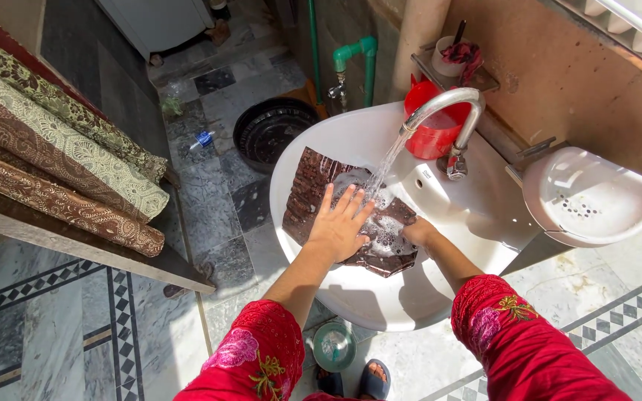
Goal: The recorder hand-washes a piece of fabric in a sink with soap and water, rinses it, and then moves to a bedroom area to fold it on a bed.
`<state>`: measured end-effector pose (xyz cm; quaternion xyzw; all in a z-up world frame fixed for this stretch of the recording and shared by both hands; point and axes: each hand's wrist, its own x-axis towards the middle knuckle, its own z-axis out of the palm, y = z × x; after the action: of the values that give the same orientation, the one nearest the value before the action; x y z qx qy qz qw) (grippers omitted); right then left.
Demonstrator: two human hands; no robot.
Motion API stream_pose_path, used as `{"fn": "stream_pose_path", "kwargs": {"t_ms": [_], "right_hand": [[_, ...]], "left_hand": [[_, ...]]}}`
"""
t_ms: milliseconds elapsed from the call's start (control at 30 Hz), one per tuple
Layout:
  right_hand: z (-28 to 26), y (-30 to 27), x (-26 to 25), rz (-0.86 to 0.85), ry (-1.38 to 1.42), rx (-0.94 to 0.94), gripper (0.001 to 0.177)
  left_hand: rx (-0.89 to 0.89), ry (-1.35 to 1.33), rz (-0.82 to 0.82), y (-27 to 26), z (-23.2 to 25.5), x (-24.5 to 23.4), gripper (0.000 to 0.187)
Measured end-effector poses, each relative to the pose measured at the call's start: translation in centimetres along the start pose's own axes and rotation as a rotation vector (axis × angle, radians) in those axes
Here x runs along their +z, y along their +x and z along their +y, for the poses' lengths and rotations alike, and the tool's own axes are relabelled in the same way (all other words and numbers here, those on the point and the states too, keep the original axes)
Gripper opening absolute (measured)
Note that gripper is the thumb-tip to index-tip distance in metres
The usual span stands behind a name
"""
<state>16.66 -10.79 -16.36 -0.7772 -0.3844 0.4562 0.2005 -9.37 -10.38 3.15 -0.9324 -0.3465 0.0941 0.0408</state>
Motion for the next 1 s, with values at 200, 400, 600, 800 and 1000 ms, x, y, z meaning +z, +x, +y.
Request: {"fn": "stream_pose_path", "kwargs": {"t_ms": [200,400,600,800,1000], "right_hand": [[-1.4,-1.0,0.8,-0.117,0.18,-0.058,0.039],[-2.4,-2.5,0.8,-0.051,0.341,0.193,0.027],[1.7,2.0,1.1,0.082,0.564,0.309,0.021],[2.7,3.6,2.5,0.108,0.51,0.274,0.022],[-2.2,-1.5,2.0,0.242,0.471,0.27,0.007]], "left_hand": [[-0.008,-0.014,-0.035,-0.5,-0.8,-0.2,0.08],[-0.009,0.009,-0.093,-1.0,-0.7,-1.0,0.078],[-0.028,-0.012,-0.11,-1.2,-0.6,-1.2,0.078],[-0.037,-0.032,-0.088,-1.1,-0.8,-0.9,0.079],[-0.049,-0.019,-0.093,-1.0,-1.4,-0.9,0.08]]}}
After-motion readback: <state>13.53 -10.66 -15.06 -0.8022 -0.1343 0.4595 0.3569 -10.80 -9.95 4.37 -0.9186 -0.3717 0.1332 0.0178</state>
